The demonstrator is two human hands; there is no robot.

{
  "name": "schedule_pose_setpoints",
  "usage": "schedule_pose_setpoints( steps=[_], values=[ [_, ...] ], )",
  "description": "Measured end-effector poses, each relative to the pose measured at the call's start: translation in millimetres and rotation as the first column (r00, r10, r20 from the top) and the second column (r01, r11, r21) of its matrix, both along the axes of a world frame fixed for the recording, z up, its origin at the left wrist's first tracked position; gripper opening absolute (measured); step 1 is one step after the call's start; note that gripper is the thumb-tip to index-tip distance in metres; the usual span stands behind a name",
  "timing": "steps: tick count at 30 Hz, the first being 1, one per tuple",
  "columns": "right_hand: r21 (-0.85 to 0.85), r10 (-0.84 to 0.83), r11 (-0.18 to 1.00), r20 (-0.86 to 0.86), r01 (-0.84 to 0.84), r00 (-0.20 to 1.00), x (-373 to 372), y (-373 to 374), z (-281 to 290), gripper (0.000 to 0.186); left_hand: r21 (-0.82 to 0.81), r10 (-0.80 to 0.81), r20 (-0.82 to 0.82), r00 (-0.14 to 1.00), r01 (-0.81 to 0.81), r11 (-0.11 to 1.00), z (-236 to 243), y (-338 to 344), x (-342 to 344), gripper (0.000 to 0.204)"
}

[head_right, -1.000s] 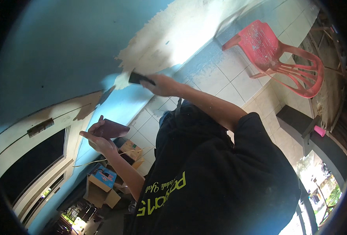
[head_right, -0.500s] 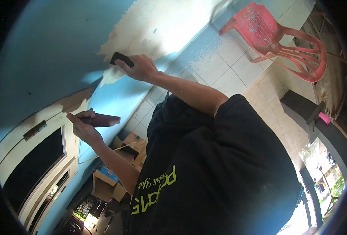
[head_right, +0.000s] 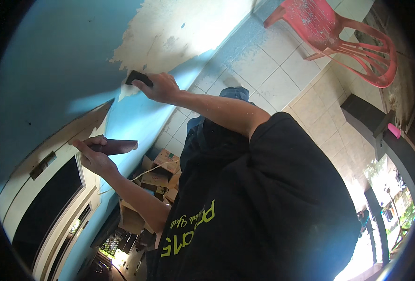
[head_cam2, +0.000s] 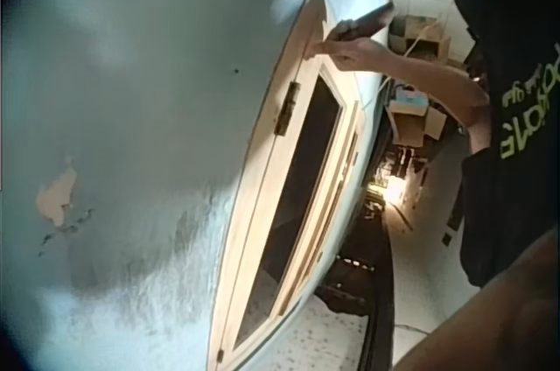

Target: The person scrapes old paint and debris from a wall using a putty knife.

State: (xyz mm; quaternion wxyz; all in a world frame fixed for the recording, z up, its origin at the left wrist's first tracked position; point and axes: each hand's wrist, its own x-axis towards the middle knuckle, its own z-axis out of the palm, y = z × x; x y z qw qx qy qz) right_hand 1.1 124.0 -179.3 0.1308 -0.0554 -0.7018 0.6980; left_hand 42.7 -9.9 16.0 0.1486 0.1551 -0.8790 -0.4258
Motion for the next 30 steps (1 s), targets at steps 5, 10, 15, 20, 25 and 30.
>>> schedule_pose_setpoints(
  steps=[5,10,15,20,25,30],
  values=[
    [0.014,-0.006,1.000,0.116,0.005,0.993,4,-17,3,0.047,-0.004,-0.058,0.003,0.998,0.058,0.998,5,-10,-1,0.072],
    [0.083,-0.056,0.996,0.155,0.043,0.986,4,-24,1,0.051,0.074,-0.148,-0.024,0.989,0.149,0.986,6,-49,3,0.069],
    [0.015,-0.093,0.996,0.145,0.092,0.985,7,-34,2,0.057,0.084,-0.160,0.015,0.987,0.159,0.984,-7,-71,14,0.069],
    [0.012,-0.158,0.987,0.101,0.157,0.982,5,-39,-6,0.059,0.031,-0.265,0.045,0.963,0.264,0.964,-19,-78,16,0.066],
    [-0.046,-0.231,0.969,0.169,0.242,0.958,9,-51,-1,0.060,-0.059,-0.227,0.088,0.970,0.232,0.971,-15,-79,12,0.062],
    [-0.046,-0.027,0.998,0.307,0.043,0.951,10,-44,-18,0.059,-0.089,-0.241,0.079,0.967,0.248,0.965,-8,-54,1,0.060]
  ],
)
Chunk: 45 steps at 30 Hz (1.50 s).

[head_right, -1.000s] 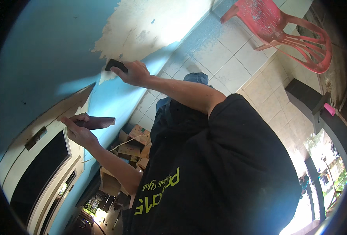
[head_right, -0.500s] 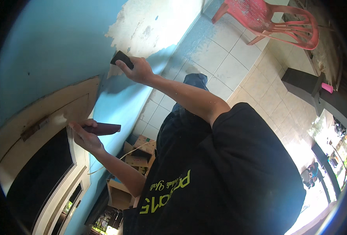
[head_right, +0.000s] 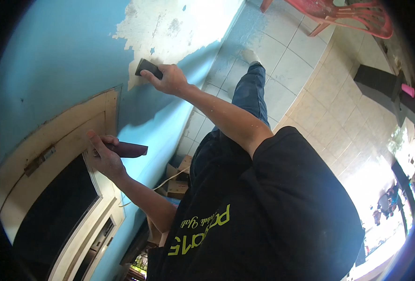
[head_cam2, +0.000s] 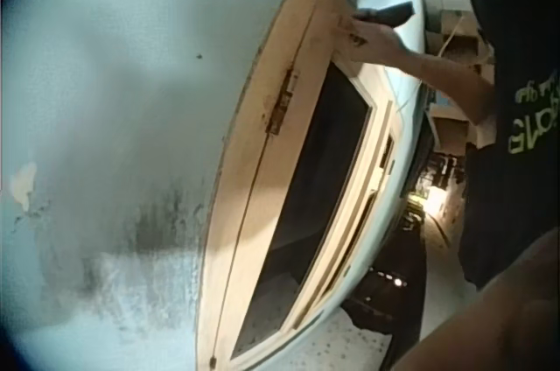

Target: The person scrapes old paint and debris from a wall using a putty knife.

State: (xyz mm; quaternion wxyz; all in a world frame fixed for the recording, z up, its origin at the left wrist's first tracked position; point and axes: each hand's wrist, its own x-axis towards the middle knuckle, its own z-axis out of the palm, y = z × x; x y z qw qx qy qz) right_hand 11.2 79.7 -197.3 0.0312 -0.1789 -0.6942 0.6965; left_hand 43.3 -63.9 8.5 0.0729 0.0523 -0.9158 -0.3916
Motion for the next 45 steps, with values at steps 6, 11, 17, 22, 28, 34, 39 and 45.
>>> schedule_pose_setpoints(
  steps=[6,11,17,22,28,34,39,45],
  values=[
    [0.010,-0.058,0.998,-0.157,0.061,0.986,-5,-5,43,0.055,-0.084,0.038,-0.040,0.998,-0.041,0.996,11,18,-19,0.060],
    [0.063,-0.047,0.997,-0.093,0.053,0.995,2,-5,1,0.058,-0.050,0.061,-0.028,0.998,-0.062,0.997,5,28,-28,0.062],
    [0.044,0.100,0.994,0.078,-0.104,0.992,6,3,25,0.059,-0.092,0.109,-0.068,0.992,-0.115,0.989,3,33,-28,0.066],
    [0.058,0.000,0.998,-0.050,0.003,0.999,1,-4,8,0.058,-0.163,0.138,-0.097,0.986,-0.152,0.975,-2,35,-35,0.067],
    [0.017,-0.104,0.994,-0.149,0.108,0.983,-2,-2,20,0.057,-0.159,0.238,-0.136,0.962,-0.259,0.953,-1,49,-33,0.068],
    [-0.009,0.006,1.000,0.039,-0.006,0.999,1,5,17,0.059,-0.223,0.221,-0.132,0.966,-0.246,0.943,-5,43,-35,0.067],
    [-0.082,-0.054,0.995,-0.027,0.051,0.998,-5,3,17,0.062,-0.140,0.241,-0.120,0.963,-0.257,0.956,-2,48,-35,0.068],
    [-0.022,-0.025,0.999,0.068,0.026,0.997,-2,7,27,0.064,-0.210,0.259,-0.129,0.957,-0.281,0.936,-2,51,-33,0.069]
  ],
)
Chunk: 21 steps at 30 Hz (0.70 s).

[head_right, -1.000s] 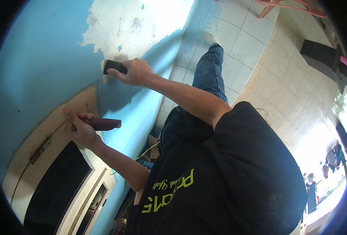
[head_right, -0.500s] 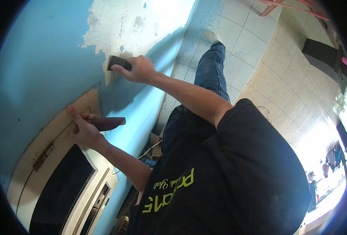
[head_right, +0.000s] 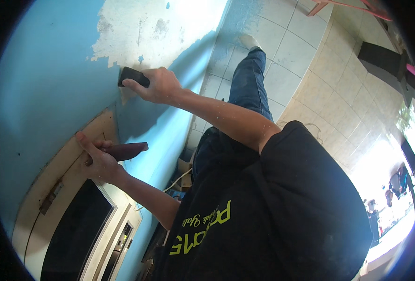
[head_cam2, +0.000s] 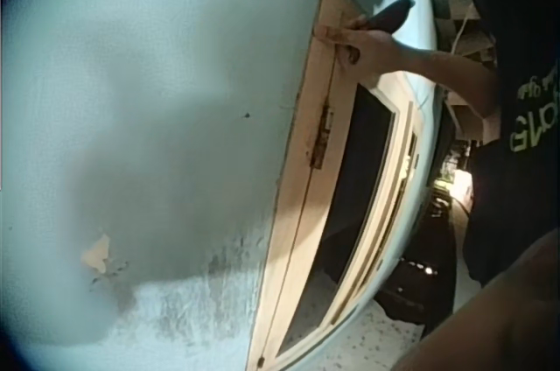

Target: The person scrapes old paint and debris from a wall using a putty knife.

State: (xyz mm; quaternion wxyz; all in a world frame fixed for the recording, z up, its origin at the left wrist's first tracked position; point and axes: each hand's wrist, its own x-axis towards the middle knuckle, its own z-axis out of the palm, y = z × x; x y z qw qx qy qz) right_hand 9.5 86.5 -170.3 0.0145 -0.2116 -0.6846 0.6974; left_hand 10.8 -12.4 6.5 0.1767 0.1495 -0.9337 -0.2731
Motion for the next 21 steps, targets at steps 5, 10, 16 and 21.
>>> schedule_pose_setpoints(
  steps=[5,10,16,21],
  values=[
    [0.012,0.017,1.000,-0.020,-0.017,1.000,0,4,-9,0.065,-0.003,-0.036,-0.006,0.999,0.036,0.999,-2,-4,-1,0.070],
    [-0.025,0.042,0.999,0.040,-0.041,0.998,0,3,1,0.064,-0.015,-0.024,-0.006,1.000,0.024,1.000,-2,-3,-2,0.070],
    [0.025,-0.128,0.990,-0.244,0.138,0.961,-8,0,-4,0.062,-0.013,-0.001,-0.012,1.000,0.001,1.000,-1,-4,-3,0.068],
    [0.000,0.035,0.999,0.017,-0.035,0.999,-3,8,-5,0.066,0.024,-0.011,0.004,1.000,0.011,1.000,-2,-4,-2,0.068]
  ],
)
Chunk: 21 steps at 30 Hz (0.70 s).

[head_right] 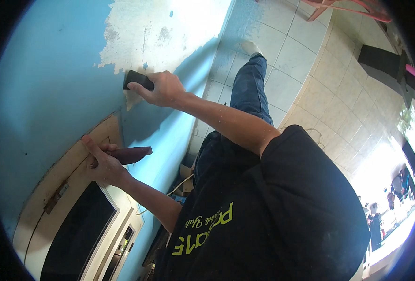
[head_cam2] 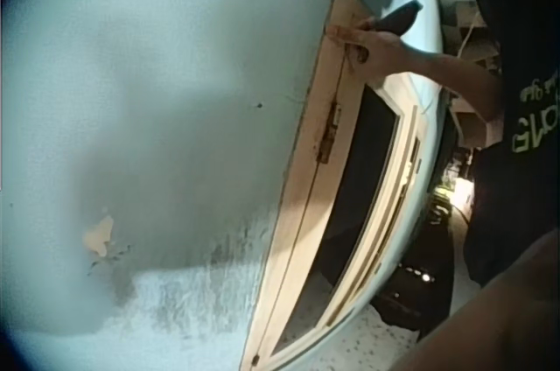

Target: The person scrapes old paint and debris from a wall using a putty knife.

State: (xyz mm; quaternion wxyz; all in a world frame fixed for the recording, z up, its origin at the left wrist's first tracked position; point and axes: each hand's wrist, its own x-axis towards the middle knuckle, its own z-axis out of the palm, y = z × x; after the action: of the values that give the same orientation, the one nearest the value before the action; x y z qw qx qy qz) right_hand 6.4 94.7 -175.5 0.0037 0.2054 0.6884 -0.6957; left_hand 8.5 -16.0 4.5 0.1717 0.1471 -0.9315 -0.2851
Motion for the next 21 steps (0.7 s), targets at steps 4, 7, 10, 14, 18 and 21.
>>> schedule_pose_setpoints(
  steps=[4,7,10,14,18,21],
  values=[
    [-0.002,0.039,0.999,-0.004,-0.039,0.999,2,7,12,0.068,-0.026,-0.018,-0.002,1.000,0.018,1.000,3,-2,4,0.068],
    [-0.039,0.006,0.999,0.009,-0.005,1.000,2,5,1,0.068,-0.037,-0.006,-0.013,1.000,0.006,0.999,0,-1,-1,0.069],
    [-0.106,-0.070,0.993,-0.120,0.058,0.990,0,8,25,0.066,-0.068,-0.018,0.005,1.000,0.019,0.998,-1,-4,-1,0.070],
    [-0.042,-0.132,0.991,-0.202,0.126,0.971,-12,0,29,0.057,-0.050,-0.004,0.000,1.000,0.004,0.999,3,1,2,0.070],
    [0.041,-0.071,0.996,-0.066,0.074,0.995,-1,-1,-4,0.061,-0.025,-0.032,-0.004,0.999,0.031,0.999,-1,-4,-1,0.070],
    [-0.015,-0.139,0.990,-0.153,0.138,0.978,-5,2,22,0.061,-0.022,-0.001,-0.006,1.000,0.001,1.000,-1,-5,-1,0.070]
  ],
)
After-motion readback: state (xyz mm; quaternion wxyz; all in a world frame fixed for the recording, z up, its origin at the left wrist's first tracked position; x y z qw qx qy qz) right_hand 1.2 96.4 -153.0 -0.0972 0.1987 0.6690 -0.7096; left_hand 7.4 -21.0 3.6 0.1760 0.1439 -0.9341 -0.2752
